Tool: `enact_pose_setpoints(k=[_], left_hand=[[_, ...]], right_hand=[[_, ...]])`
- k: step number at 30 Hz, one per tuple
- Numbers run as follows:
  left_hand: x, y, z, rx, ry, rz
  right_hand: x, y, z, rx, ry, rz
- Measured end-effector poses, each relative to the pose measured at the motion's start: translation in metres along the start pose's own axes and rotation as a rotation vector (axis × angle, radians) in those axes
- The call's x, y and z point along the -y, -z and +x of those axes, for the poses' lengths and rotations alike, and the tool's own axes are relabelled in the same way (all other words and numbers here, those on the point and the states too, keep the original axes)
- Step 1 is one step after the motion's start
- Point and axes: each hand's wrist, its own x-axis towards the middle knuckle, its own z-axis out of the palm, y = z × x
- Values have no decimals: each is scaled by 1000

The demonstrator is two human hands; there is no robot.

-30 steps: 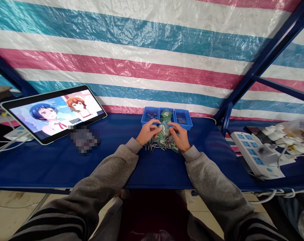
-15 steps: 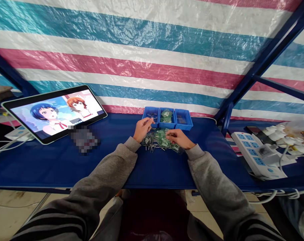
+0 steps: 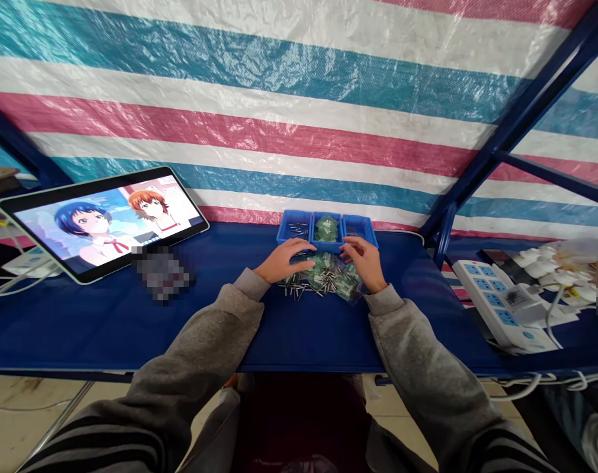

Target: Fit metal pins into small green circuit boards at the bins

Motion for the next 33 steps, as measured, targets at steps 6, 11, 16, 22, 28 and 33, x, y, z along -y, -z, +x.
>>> enact_pose_setpoints(k=[6, 11, 16, 22, 28, 33], left_hand=[[8, -12, -32, 320, -16, 339], [13, -23, -37, 386, 34, 422], [8, -32, -32, 346, 77, 434], [7, -38, -31, 311, 109, 443], [8, -43, -30, 263, 130, 426], [6, -42, -30, 280, 148, 407]], right_hand=[[-15, 20, -27, 470, 385, -632], [-33, 18, -41, 608, 355, -918], [-31, 5, -42, 561, 293, -963], [-33, -1, -43, 511, 264, -955], [-35, -3, -45, 454, 284, -928], [-25, -3, -45, 471, 243, -931]])
